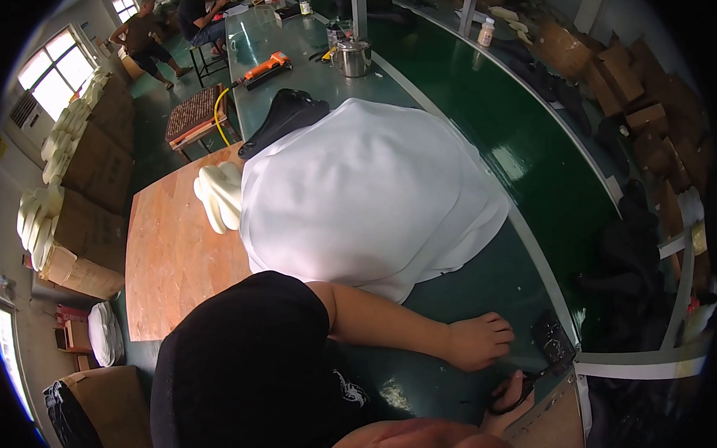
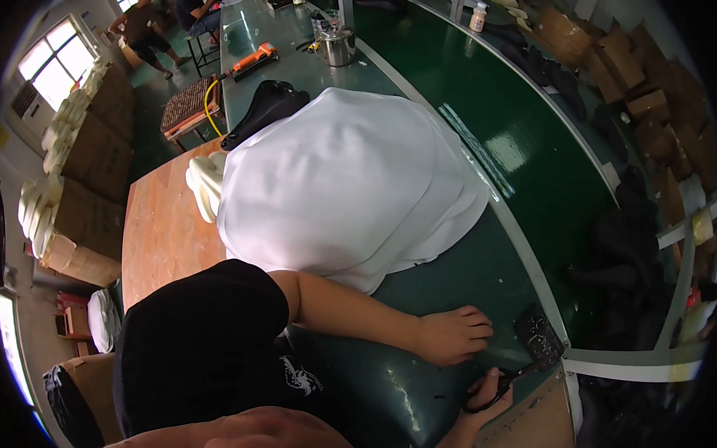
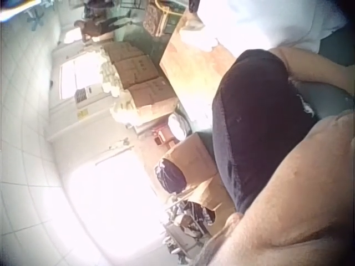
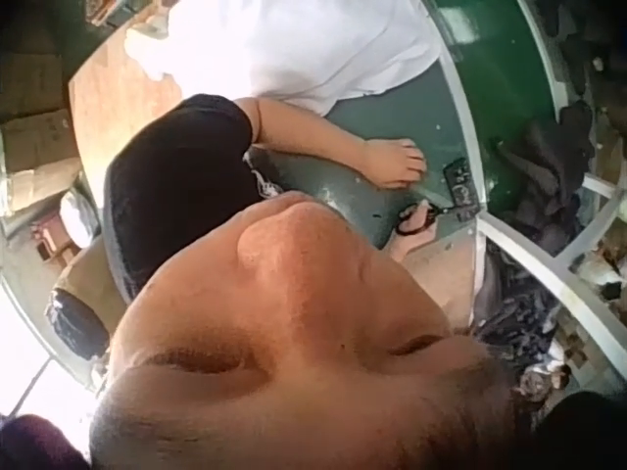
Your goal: Trimming excess material from bicycle seats using scissors in a manufacturing facility.
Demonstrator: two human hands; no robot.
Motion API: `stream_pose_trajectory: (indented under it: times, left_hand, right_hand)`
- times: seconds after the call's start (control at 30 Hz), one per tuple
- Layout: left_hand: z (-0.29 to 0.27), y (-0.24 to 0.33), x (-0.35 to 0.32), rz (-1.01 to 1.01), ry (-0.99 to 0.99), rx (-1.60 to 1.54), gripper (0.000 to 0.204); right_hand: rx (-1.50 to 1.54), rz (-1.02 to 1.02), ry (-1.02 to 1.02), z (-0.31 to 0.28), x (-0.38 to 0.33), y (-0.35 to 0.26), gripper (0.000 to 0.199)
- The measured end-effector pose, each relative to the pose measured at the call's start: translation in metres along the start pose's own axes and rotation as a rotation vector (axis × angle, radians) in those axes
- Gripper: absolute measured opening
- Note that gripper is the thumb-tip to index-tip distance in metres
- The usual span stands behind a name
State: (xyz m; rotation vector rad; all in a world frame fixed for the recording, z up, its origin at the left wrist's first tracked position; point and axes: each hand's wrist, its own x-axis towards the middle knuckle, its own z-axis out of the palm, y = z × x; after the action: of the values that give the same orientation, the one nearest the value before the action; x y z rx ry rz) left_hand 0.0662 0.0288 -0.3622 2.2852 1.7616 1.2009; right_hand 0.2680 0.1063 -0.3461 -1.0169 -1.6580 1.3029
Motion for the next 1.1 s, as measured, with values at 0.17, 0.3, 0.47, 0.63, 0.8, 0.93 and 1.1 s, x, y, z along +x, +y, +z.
stream_pose_trajectory:
  times: [0.17, 0.3, 0.47, 0.63, 0.8, 0.93, 1.1]
  left_hand:
    - [0.001, 0.003, 0.002, -0.001, -0.012, -0.004, 0.034]
    - [0.001, 0.0, 0.002, 0.003, -0.008, -0.01, 0.034]
    - [0.0, 0.002, -0.001, 0.022, 0.015, 0.02, 0.032]
    - [0.0, 0.0, 0.0, 0.022, 0.016, -0.008, 0.033]
    - [-0.001, -0.001, -0.003, 0.005, 0.005, 0.0, 0.033]
    - [0.002, 0.0, 0.0, 0.01, 0.016, -0.014, 0.034]
    - [0.003, -0.001, 0.0, 0.021, 0.031, -0.003, 0.035]
  right_hand:
    - [0.033, 0.235, 0.07, 0.002, 0.001, -0.015, 0.021]
    - [0.011, 0.196, 0.056, 0.003, 0.001, -0.014, 0.022]
    - [0.002, 0.234, 0.075, 0.003, -0.001, -0.009, 0.022]
    - [-0.014, 0.197, 0.059, 0.003, -0.001, -0.01, 0.022]
    - [-0.027, 0.186, 0.045, 0.004, -0.002, -0.012, 0.023]
    - [0.001, 0.188, 0.04, 0.001, -0.003, -0.014, 0.023]
    - [-0.005, 0.194, 0.04, -0.001, -0.001, -0.007, 0.022]
